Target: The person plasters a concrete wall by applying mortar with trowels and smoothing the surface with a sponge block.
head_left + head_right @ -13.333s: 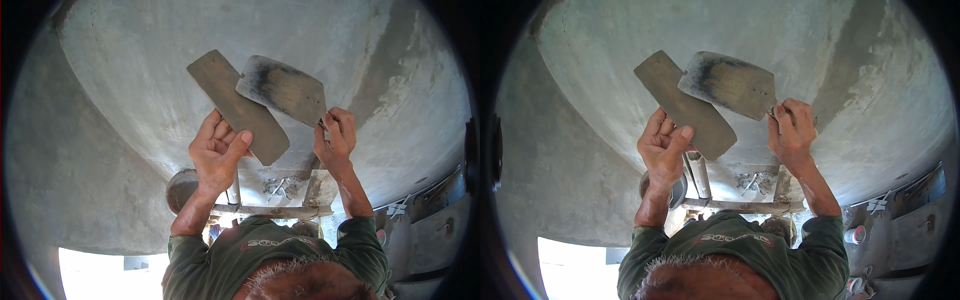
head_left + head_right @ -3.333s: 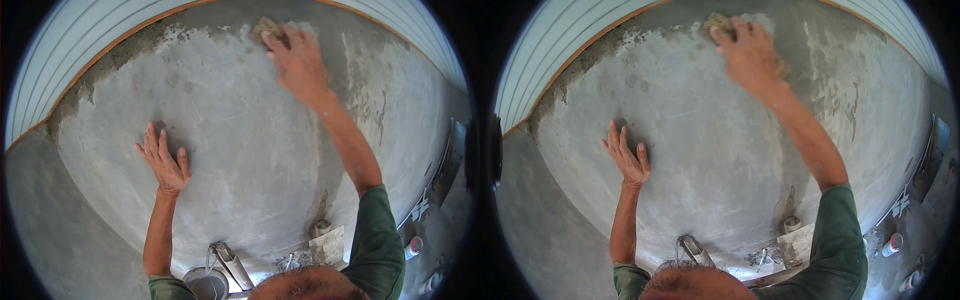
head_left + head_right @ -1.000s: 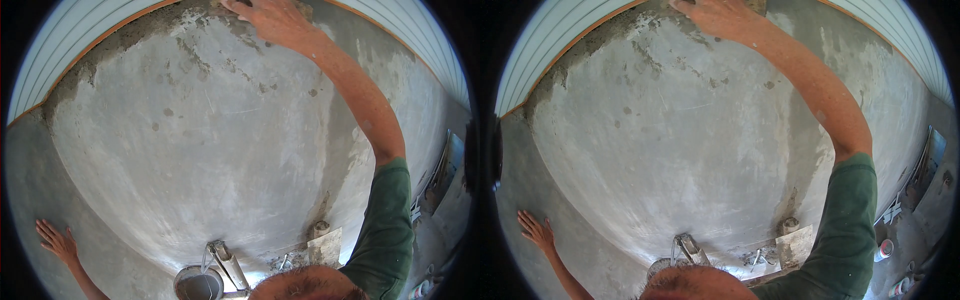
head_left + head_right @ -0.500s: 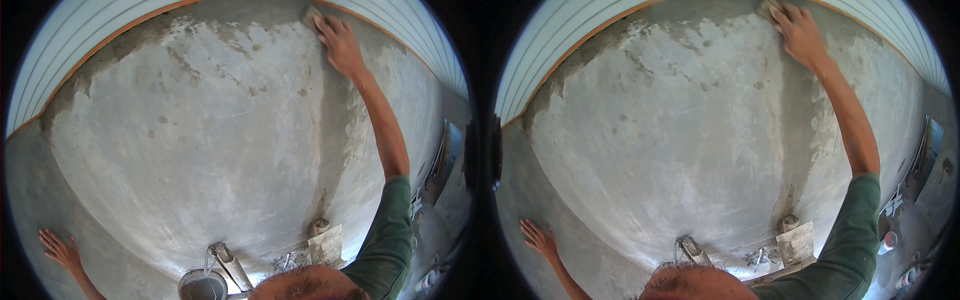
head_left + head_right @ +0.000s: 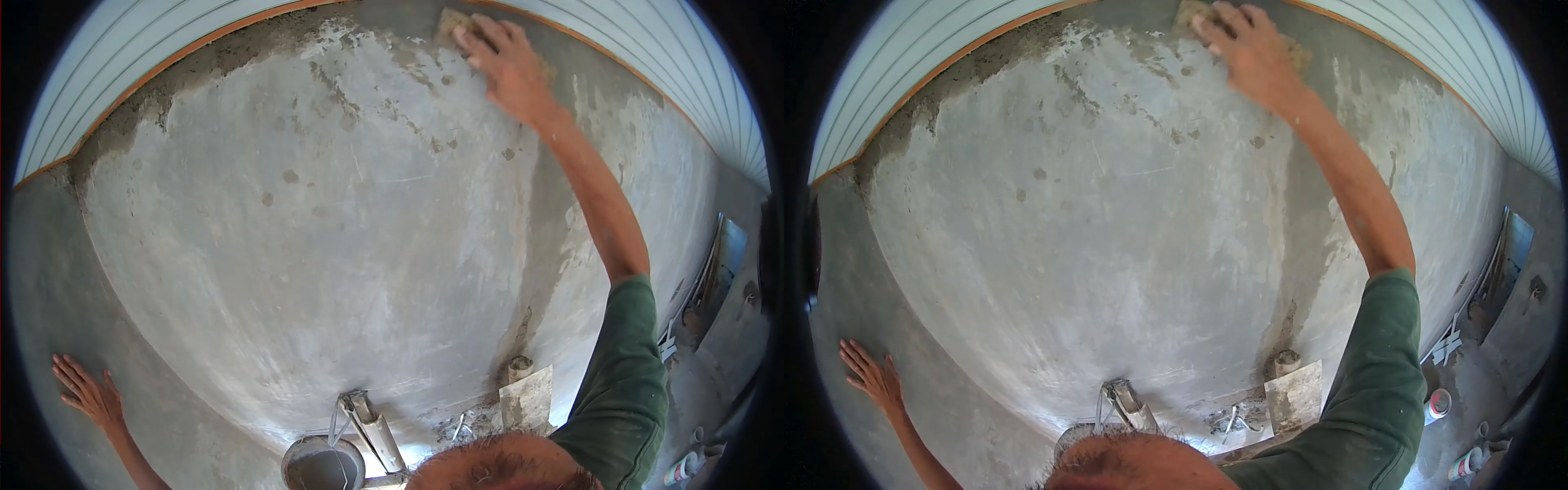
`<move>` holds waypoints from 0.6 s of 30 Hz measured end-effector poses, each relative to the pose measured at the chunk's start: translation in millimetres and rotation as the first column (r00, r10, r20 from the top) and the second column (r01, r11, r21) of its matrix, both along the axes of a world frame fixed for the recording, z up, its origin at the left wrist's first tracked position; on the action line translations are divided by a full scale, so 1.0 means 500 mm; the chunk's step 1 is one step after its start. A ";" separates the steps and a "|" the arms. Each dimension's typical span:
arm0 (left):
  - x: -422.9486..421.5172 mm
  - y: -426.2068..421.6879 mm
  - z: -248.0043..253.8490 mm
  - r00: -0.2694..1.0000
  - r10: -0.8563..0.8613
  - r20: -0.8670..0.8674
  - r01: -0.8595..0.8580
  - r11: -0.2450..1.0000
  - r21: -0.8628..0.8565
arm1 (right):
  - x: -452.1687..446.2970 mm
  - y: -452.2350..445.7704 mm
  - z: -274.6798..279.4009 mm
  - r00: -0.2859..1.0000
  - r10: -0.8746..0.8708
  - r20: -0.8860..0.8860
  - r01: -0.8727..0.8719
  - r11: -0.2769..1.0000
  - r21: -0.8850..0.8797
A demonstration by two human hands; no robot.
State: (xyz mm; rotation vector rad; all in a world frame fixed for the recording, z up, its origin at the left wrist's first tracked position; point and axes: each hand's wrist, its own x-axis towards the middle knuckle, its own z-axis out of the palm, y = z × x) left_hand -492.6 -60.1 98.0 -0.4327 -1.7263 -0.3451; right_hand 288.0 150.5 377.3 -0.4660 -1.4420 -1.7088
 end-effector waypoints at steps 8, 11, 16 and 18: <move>-0.015 -0.009 0.002 0.998 0.000 -0.065 -0.001 1.000 -0.017 | -0.063 -0.038 0.016 0.994 -0.100 0.037 0.104 0.989 -0.101; -0.022 0.001 -0.014 0.999 0.034 -0.003 -0.034 0.999 -0.028 | -0.055 -0.040 -0.031 0.986 -0.159 -0.057 0.148 0.975 -0.165; 0.016 -0.004 0.012 0.999 0.042 -0.006 -0.043 0.997 -0.063 | -0.182 0.004 0.014 0.965 0.054 0.255 -0.051 0.999 -0.016; 0.035 -0.007 0.027 0.981 0.195 -0.023 -0.196 0.964 -0.180 | -0.164 0.005 0.062 0.970 0.101 0.223 -0.092 0.994 -0.050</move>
